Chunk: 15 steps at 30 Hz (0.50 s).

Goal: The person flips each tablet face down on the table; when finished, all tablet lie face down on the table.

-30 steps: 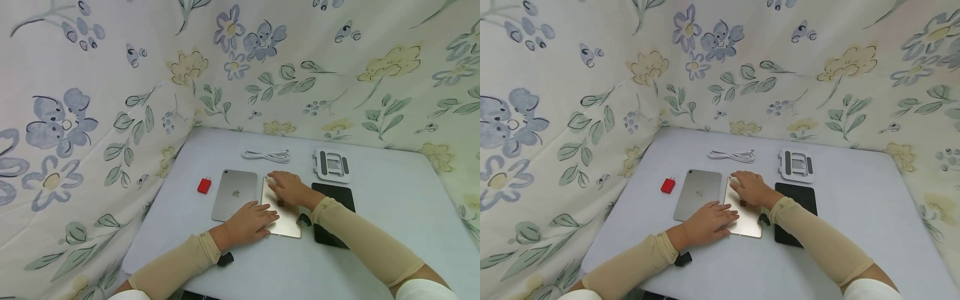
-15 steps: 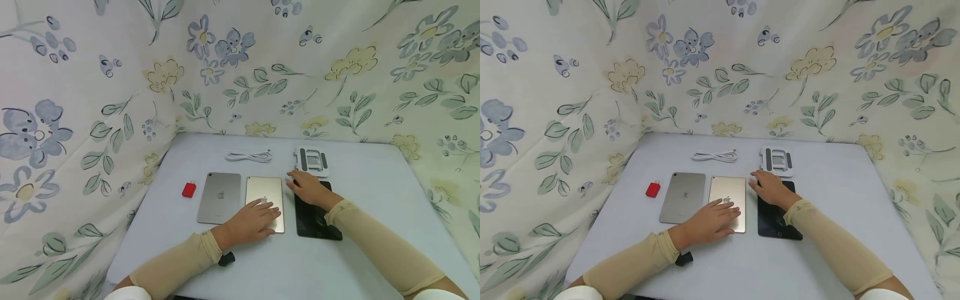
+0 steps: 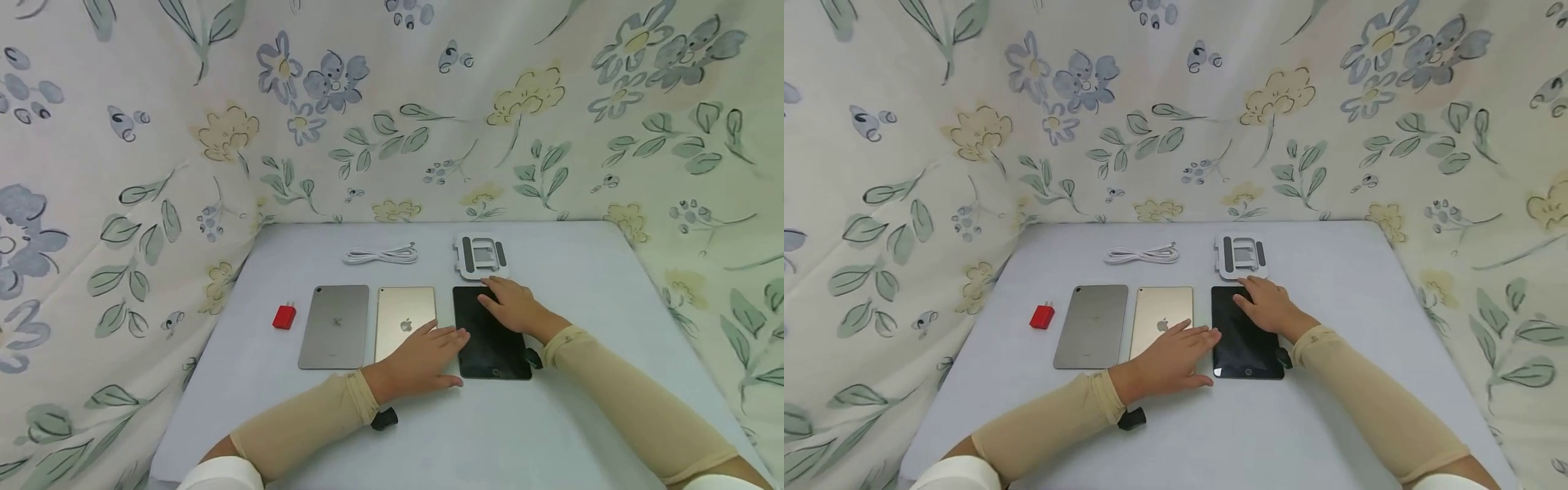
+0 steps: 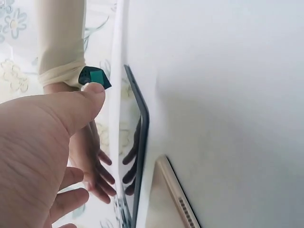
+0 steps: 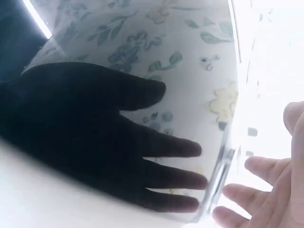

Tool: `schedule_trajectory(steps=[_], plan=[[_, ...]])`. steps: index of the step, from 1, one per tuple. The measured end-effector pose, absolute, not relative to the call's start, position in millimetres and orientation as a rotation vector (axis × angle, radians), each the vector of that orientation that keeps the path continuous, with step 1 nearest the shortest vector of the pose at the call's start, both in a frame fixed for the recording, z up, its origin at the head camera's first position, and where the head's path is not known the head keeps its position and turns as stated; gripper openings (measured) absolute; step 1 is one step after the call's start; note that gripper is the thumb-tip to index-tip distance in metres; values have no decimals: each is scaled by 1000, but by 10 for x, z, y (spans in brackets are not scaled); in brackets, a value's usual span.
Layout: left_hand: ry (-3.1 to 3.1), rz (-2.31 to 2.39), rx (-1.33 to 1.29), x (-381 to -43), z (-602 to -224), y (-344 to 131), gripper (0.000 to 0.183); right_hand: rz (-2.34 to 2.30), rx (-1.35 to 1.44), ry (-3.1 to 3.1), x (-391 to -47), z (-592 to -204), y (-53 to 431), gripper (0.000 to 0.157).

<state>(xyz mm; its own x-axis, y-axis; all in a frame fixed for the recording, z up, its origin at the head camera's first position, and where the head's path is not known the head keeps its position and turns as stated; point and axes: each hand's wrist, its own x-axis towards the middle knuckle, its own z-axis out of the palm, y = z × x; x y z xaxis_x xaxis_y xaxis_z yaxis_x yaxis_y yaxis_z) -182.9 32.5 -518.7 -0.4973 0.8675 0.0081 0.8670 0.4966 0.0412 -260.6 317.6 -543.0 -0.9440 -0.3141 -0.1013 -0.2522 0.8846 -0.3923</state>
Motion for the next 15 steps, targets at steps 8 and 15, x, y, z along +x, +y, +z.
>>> schedule_trajectory(steps=[8,15], plan=[[2688,-65,1564,-1823,-5187,724,94,-665,-422,2946,-2542,-5487,3393,66],[2674,-90,1593,-1830,-5281,970,92,-698,-390,2922,-2480,-5489,3478,68]])
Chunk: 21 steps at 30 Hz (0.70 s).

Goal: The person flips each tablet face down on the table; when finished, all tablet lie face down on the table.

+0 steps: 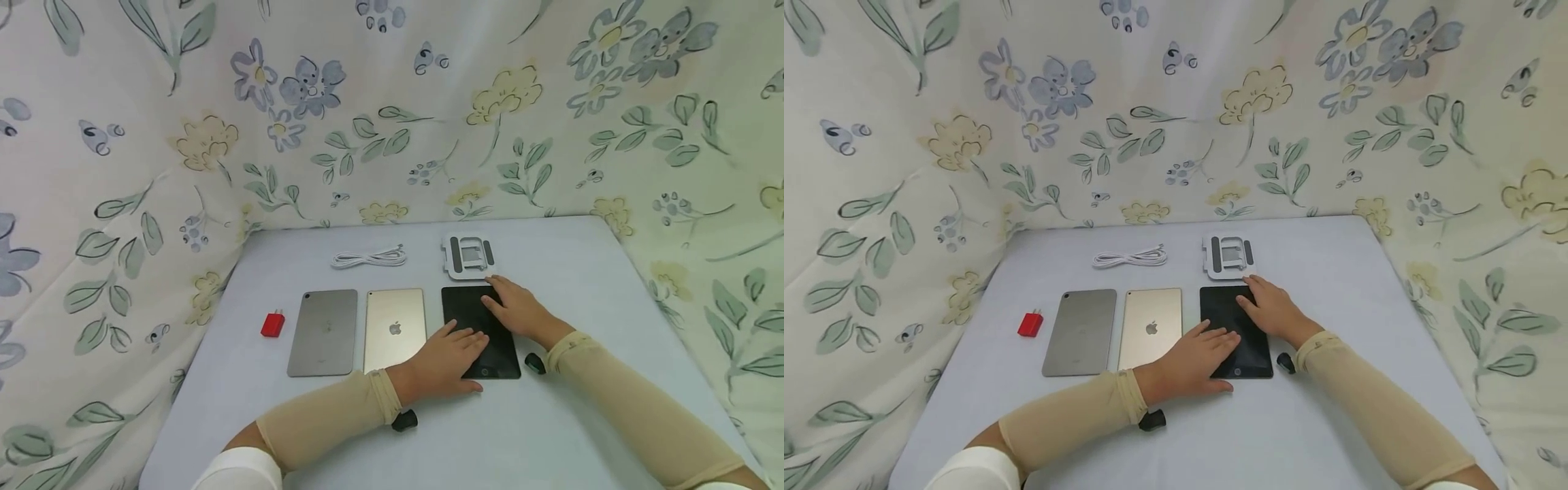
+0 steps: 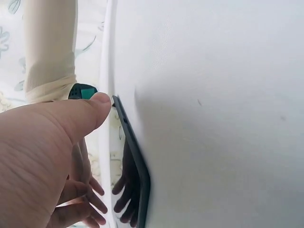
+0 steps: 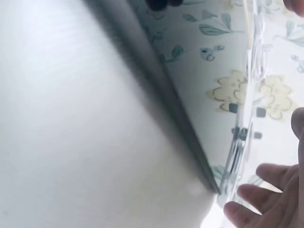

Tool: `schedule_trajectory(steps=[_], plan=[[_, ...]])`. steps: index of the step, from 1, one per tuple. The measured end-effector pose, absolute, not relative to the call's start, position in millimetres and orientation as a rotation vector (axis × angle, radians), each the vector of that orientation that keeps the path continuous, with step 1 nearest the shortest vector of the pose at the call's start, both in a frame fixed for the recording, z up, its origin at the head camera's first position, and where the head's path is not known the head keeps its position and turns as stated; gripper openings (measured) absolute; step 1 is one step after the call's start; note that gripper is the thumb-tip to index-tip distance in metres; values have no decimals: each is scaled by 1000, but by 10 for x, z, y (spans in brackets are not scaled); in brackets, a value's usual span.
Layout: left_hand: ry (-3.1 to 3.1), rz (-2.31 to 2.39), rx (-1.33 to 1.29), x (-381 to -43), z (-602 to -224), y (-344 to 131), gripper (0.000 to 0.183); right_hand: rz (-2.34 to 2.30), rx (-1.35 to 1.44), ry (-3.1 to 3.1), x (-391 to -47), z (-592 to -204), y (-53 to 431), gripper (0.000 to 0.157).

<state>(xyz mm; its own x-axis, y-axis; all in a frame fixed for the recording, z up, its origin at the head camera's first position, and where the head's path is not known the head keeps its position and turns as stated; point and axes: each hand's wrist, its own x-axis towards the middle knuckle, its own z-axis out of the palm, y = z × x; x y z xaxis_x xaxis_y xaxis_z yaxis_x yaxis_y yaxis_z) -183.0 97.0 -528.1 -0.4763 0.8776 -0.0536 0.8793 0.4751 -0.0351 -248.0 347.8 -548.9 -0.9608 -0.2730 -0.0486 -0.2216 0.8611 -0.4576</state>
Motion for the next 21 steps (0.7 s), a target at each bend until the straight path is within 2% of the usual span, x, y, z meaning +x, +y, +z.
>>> schedule_trajectory(steps=[10,21], plan=[[2682,-185,1597,-1773,-5408,1203,92,-710,-403,2908,-2451,-5617,3498,70],[2783,-278,1713,-1730,-5465,1312,71,-728,-374,2938,-2520,-5591,3496,66]])
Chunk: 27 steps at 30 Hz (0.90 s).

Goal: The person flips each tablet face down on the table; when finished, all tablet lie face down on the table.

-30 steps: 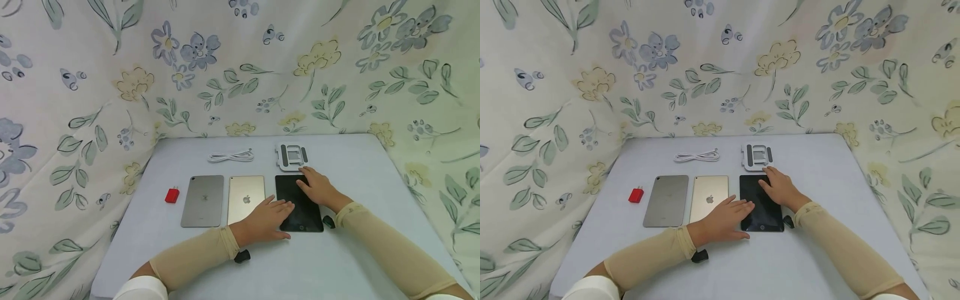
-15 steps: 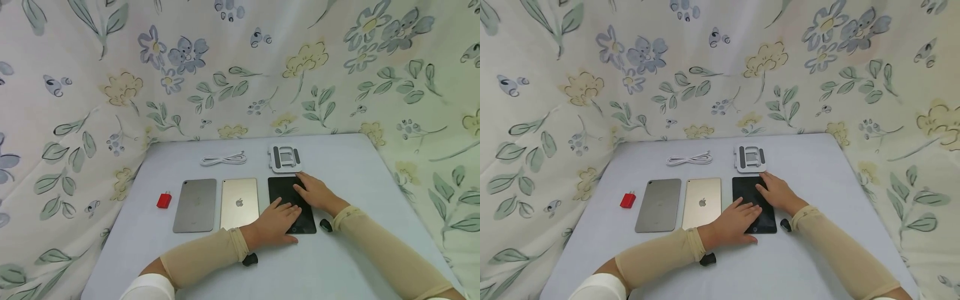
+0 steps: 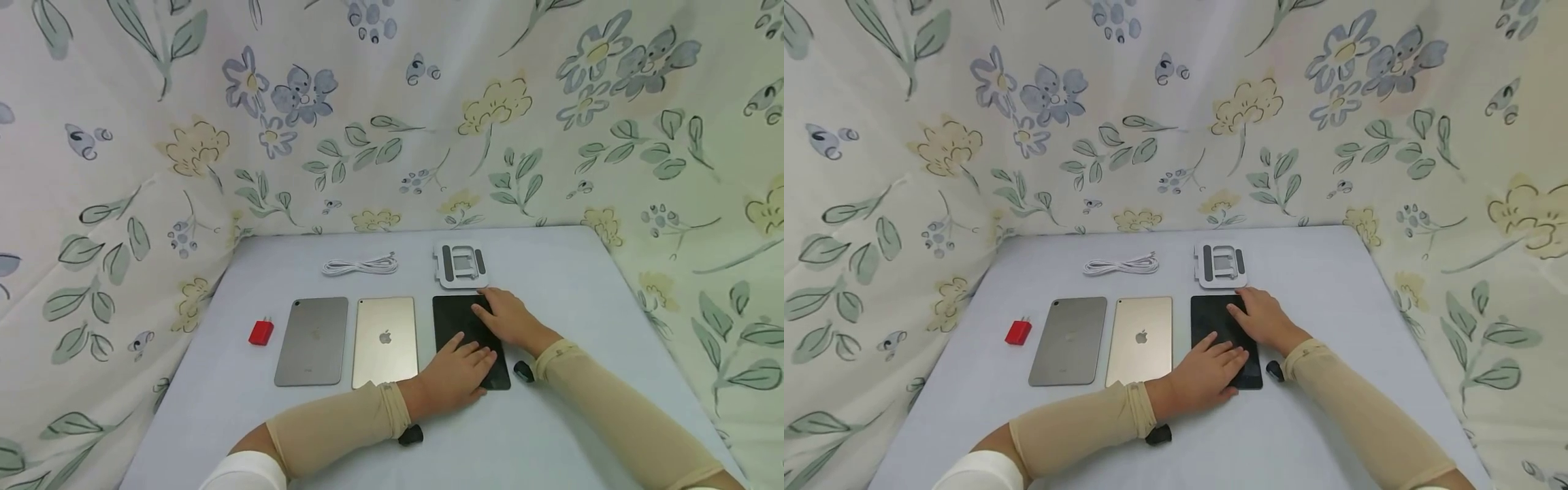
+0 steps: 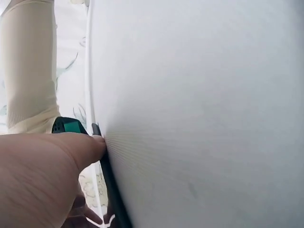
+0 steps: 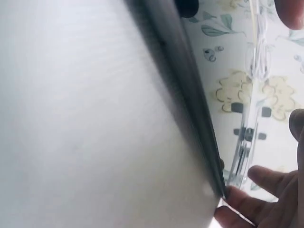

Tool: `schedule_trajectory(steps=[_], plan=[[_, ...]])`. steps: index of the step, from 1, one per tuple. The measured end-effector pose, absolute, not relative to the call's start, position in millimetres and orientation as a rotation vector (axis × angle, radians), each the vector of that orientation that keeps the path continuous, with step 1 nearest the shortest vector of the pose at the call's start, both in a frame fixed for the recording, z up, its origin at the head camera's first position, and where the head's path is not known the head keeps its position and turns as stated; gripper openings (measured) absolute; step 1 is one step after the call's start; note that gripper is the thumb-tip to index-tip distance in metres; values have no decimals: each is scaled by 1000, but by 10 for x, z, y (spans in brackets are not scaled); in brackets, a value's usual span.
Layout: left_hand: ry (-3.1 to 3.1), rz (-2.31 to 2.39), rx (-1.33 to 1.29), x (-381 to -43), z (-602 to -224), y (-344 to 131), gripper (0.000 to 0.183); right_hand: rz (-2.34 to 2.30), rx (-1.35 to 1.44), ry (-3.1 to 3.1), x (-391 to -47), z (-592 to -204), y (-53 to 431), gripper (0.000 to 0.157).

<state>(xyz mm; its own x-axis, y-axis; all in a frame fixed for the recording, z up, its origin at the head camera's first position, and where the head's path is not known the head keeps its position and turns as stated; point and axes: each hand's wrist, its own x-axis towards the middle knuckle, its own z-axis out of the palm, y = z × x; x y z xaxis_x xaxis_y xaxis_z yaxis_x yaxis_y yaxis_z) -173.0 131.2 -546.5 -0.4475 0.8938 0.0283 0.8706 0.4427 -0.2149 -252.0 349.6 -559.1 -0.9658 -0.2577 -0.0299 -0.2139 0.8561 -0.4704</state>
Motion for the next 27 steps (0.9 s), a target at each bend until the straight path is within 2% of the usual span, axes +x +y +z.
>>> schedule_trajectory(steps=[10,17,27], plan=[[-2296,226,-1638,-1689,-5409,1357,61,-691,-301,2978,-2526,-5585,3424,67],[-2347,223,-1632,-1690,-5357,1310,71,-740,-245,2967,-2482,-5512,3467,64],[-2310,89,-1620,-1734,-5250,1231,70,-799,-246,2981,-2475,-5281,3532,63]])
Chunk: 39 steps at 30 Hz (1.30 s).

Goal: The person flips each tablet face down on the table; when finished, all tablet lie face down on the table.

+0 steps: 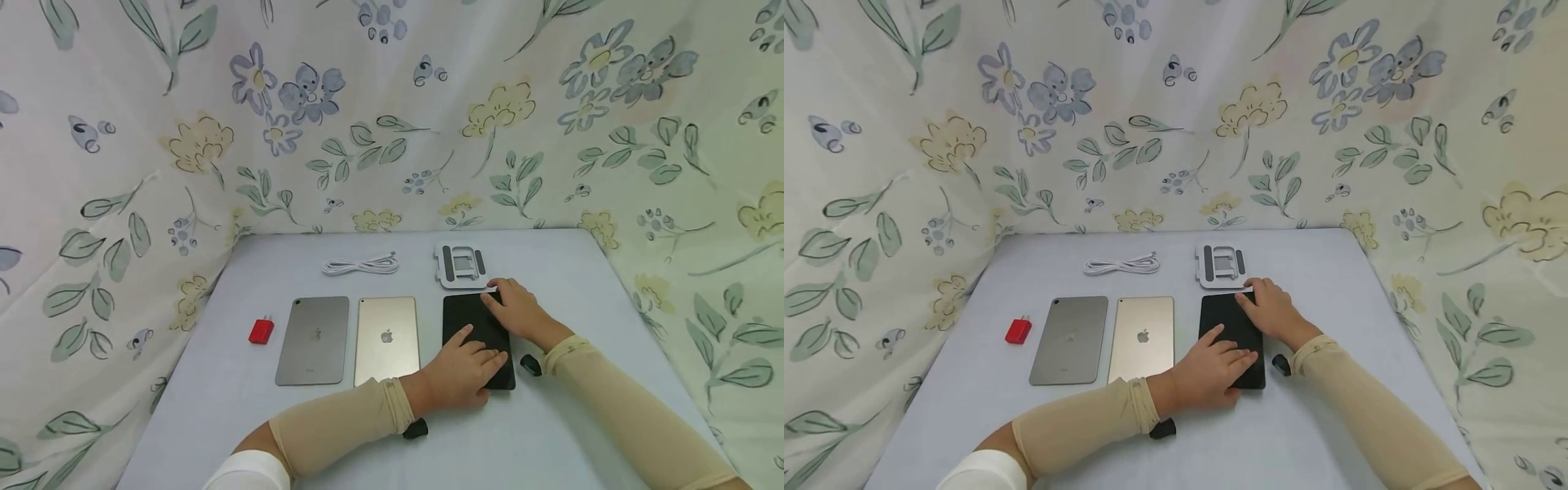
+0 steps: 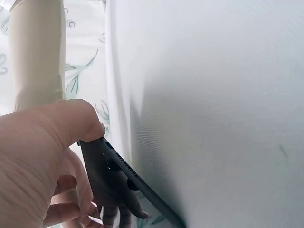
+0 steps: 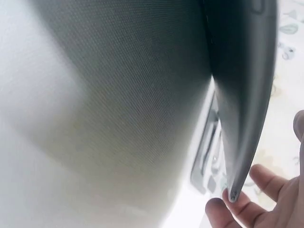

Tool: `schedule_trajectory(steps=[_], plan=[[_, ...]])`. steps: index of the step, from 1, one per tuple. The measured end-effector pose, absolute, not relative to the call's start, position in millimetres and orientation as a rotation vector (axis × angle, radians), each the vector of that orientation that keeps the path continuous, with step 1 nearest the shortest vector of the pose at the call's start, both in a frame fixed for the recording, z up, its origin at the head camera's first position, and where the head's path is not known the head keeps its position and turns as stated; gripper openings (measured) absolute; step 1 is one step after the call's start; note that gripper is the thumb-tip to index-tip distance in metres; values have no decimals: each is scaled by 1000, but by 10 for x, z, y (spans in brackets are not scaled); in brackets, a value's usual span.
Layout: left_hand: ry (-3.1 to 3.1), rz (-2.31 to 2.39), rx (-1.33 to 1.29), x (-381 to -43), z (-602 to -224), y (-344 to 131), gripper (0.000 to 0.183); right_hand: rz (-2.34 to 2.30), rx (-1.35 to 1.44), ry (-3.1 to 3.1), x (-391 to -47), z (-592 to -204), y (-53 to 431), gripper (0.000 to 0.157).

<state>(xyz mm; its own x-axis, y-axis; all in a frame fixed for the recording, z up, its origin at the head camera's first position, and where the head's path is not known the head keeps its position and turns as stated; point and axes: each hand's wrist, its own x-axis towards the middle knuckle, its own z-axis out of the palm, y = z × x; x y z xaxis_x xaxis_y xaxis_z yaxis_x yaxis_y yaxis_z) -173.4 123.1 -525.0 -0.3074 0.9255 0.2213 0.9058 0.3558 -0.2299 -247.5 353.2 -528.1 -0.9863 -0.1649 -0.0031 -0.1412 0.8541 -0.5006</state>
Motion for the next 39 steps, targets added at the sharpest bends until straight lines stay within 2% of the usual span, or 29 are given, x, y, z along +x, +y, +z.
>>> schedule_trajectory(steps=[13,20,26,33,39], plan=[[-2289,-8,-1547,-1791,-5144,1013,70,-885,-298,2975,-2511,-4978,3331,67],[-2314,-98,-1519,-1859,-5073,862,71,-989,-361,2954,-2608,-4842,3208,60],[-2300,-139,-1494,-1900,-5071,714,67,-1094,-418,2902,-2661,-4760,3063,65],[-2293,-183,-1453,-1916,-5050,516,68,-1189,-468,2862,-2695,-4713,2898,55],[-2316,-207,-1378,-1907,-5014,329,70,-1227,-498,2859,-2757,-4718,2719,55]])
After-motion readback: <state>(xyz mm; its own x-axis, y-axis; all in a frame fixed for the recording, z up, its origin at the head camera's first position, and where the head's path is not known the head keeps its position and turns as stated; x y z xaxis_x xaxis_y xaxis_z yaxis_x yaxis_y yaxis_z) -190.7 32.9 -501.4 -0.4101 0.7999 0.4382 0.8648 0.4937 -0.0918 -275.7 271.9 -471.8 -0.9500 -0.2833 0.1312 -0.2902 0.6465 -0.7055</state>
